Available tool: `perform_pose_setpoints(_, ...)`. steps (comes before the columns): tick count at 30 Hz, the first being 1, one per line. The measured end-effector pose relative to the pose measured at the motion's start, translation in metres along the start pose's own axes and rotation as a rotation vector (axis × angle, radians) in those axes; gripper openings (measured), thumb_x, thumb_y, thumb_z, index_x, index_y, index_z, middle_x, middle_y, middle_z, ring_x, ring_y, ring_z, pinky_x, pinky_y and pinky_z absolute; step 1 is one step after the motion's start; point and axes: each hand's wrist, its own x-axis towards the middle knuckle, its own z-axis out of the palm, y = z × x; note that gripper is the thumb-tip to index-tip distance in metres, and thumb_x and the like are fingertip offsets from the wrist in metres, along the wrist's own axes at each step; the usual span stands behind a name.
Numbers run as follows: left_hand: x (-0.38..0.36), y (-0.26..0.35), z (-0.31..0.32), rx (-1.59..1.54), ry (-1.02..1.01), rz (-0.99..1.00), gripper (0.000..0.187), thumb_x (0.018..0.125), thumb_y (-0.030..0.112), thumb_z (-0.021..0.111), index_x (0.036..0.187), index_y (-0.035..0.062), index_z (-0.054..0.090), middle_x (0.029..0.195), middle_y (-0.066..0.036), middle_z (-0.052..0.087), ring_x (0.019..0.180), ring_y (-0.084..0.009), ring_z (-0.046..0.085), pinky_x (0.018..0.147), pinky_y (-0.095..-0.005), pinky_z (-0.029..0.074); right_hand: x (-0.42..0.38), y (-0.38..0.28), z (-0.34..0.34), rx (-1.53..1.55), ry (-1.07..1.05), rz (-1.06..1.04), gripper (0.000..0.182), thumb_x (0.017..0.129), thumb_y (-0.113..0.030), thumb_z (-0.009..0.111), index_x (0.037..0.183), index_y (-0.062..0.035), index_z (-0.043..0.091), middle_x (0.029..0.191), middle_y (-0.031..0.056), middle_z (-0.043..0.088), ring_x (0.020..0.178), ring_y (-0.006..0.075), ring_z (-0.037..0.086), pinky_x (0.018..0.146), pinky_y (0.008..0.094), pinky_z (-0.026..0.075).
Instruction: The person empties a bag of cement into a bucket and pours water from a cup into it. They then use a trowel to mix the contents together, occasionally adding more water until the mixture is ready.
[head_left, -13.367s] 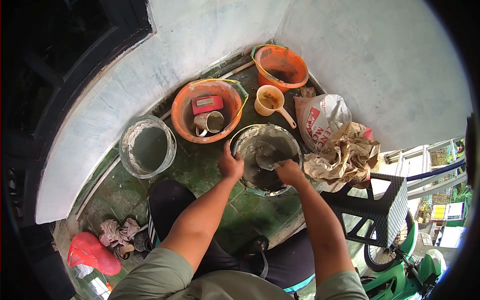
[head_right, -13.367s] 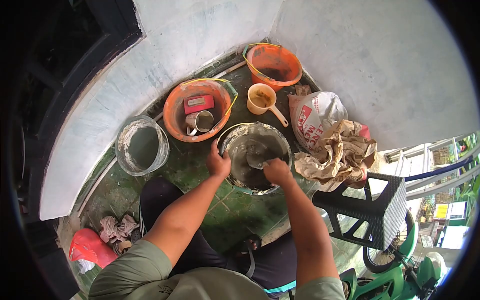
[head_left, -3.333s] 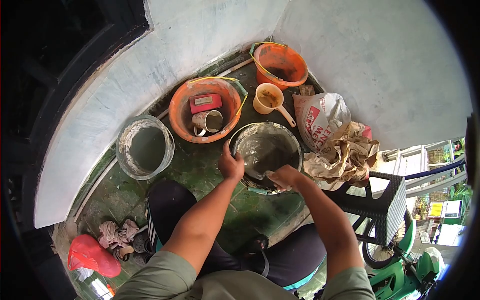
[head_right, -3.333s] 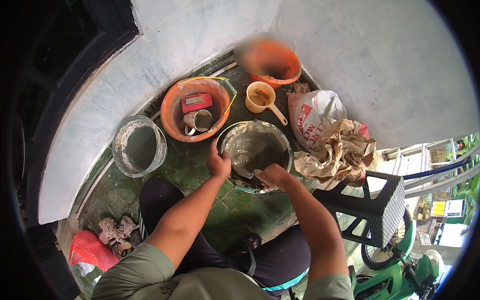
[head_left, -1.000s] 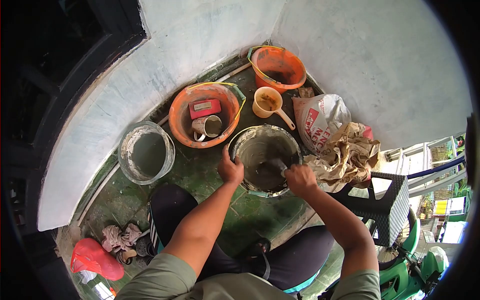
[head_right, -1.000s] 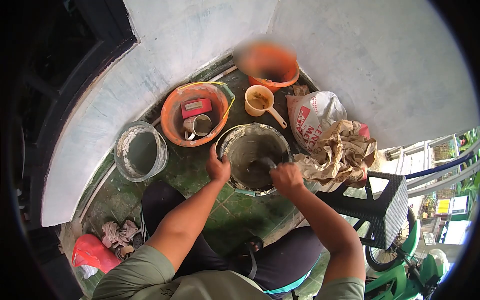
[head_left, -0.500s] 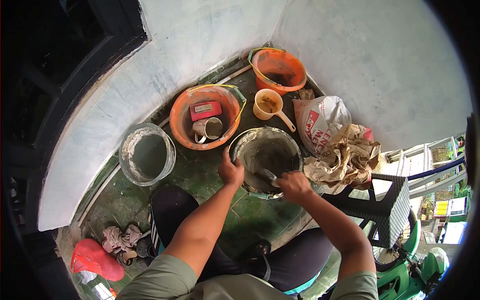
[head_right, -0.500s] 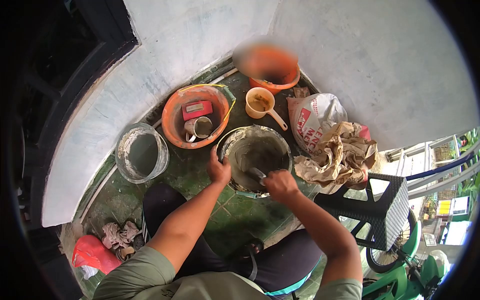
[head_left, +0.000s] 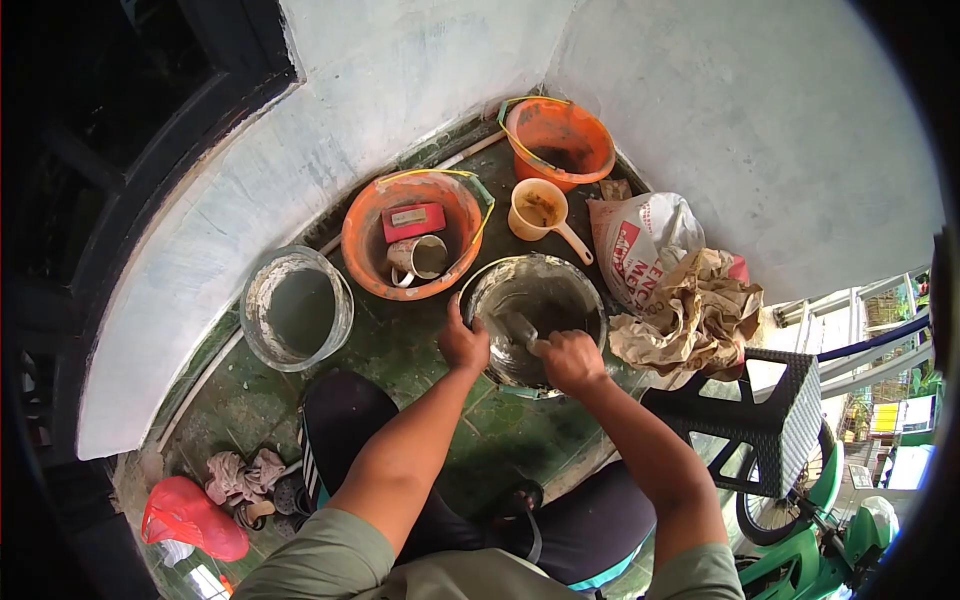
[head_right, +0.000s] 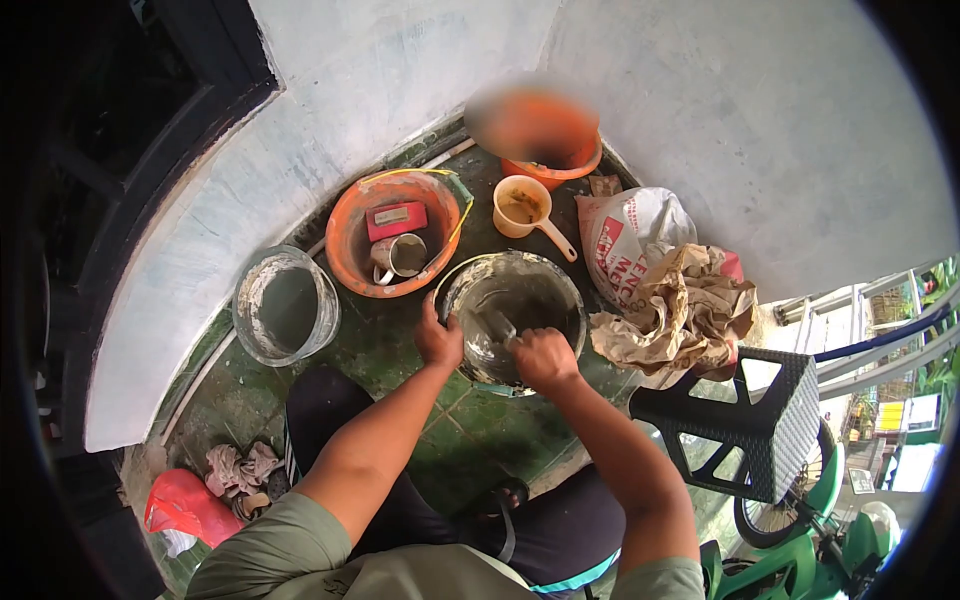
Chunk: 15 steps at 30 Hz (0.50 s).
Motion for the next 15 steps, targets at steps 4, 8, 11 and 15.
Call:
perform_pose_setpoints(4, -0.001, 0.003, -0.001, 0.015, -0.039, -0.051, 0.064, 0.087, 0.013, 0.073, 0.148, 0.0125, 0.051, 0.114, -0.027, 0.072, 0.106, -0.0465, 0.070, 0.091, -0.0534, 0.054, -0.028, 0.021, -0.021, -0.035, -0.176, -0.091, 0.015, 0.086, -0.016, 0.065, 0.097, -0.0160, 0.076, 0.095, 0.0091, 0.072, 0.097, 0.0282, 0.072, 0.084, 0.0458, 0.056)
perform_pose_setpoints(8, -0.002, 0.001, 0.001, 0.011, -0.004, -0.006, 0.064, 0.087, 0.013, 0.073, 0.148, 0.0122, 0.052, 0.112, -0.027, 0.073, 0.104, -0.0468, 0.070, 0.090, -0.0534, 0.054, -0.022, 0.054, -0.034, -0.083, -0.164, 0.015, 0.012, 0.086, -0.016, 0.064, 0.087, -0.0132, 0.076, 0.084, 0.0103, 0.071, 0.087, 0.0319, 0.073, 0.081, 0.0452, 0.056)
perform_pose_setpoints(11, -0.002, 0.002, -0.001, 0.010, -0.002, -0.001, 0.063, 0.088, 0.012, 0.072, 0.147, 0.0120, 0.052, 0.111, -0.027, 0.073, 0.103, -0.0469, 0.070, 0.089, -0.0532, 0.054, 0.003, 0.065, -0.025, -0.174, 0.042, 0.037, 0.013, 0.085, -0.017, 0.063, 0.078, -0.0110, 0.072, 0.081, 0.0130, 0.070, 0.081, 0.0327, 0.072, 0.079, 0.0436, 0.055)
perform_pose_setpoints(15, 0.001, -0.001, 0.002, -0.021, 0.003, -0.001, 0.063, 0.087, 0.011, 0.072, 0.147, 0.0117, 0.052, 0.111, -0.027, 0.073, 0.103, -0.0463, 0.071, 0.088, -0.0529, 0.054, 0.029, 0.043, -0.009, -0.148, 0.077, 0.024, 0.011, 0.086, -0.018, 0.063, 0.083, -0.0116, 0.072, 0.087, 0.0129, 0.071, 0.083, 0.0309, 0.071, 0.082, 0.0440, 0.053)
